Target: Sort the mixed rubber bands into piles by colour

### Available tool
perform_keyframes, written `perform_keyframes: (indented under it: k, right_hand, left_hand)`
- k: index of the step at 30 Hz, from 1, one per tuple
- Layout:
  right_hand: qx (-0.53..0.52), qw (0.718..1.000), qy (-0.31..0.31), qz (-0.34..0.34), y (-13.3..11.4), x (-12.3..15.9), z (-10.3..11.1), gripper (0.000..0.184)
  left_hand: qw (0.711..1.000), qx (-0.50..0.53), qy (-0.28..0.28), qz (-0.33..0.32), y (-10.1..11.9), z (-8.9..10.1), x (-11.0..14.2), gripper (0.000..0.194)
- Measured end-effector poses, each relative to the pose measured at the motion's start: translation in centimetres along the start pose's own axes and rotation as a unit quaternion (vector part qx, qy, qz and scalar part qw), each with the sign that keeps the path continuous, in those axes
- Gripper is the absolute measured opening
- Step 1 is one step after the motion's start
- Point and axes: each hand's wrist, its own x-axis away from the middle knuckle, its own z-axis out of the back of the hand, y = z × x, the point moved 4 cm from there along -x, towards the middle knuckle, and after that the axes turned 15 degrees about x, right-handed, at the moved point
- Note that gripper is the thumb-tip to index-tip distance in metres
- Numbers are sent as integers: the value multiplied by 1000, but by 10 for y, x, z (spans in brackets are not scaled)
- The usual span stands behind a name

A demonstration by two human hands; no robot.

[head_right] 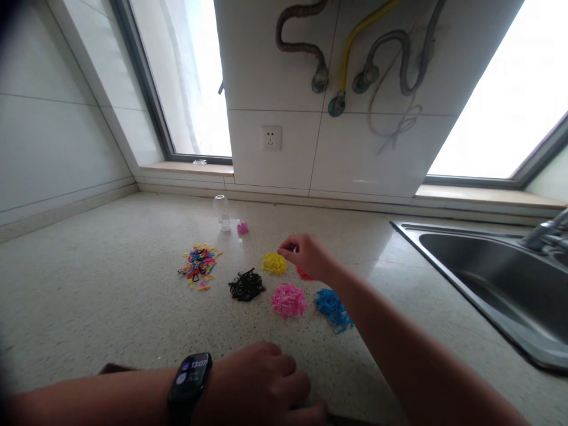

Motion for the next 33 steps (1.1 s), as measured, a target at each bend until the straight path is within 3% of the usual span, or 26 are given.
perform_keyframes:
  k: [5,10,14,18,22,26,30,33]
  right_hand:
    - [157,987,-44,-6,-13,-27,-19,23]
    - [264,961,-73,-31,-26,-35,-28,23]
    - [282,955,-85,-32,-30,-34,-27,24]
    - [258,964,-53,-21,-25,-24,-13,30]
    - [228,973,-9,-46,0,-4,11,31]
    - [148,980,53,-120,48,22,29,36]
    - [12,971,108,-212,97,41,28,43]
    - [-57,968,90,-228,113,44,17,46]
  left_hand:
    - [1000,-4,17,-2,-1,0,0,17]
    - [1000,-3,14,2,-2,-2,1,18]
    - [1000,-1,9,-4,-1,-2,2,21]
    - [1000,4,5,1,-2,1,2,22]
    - [1000,1,10,-3,-1,2,2,21]
    - [1000,2,8,-11,-1,2,2,22]
    - [1000,9,-2,-11,0,3,1,22]
    - [1000,10,-9,-7,0,3,1,21]
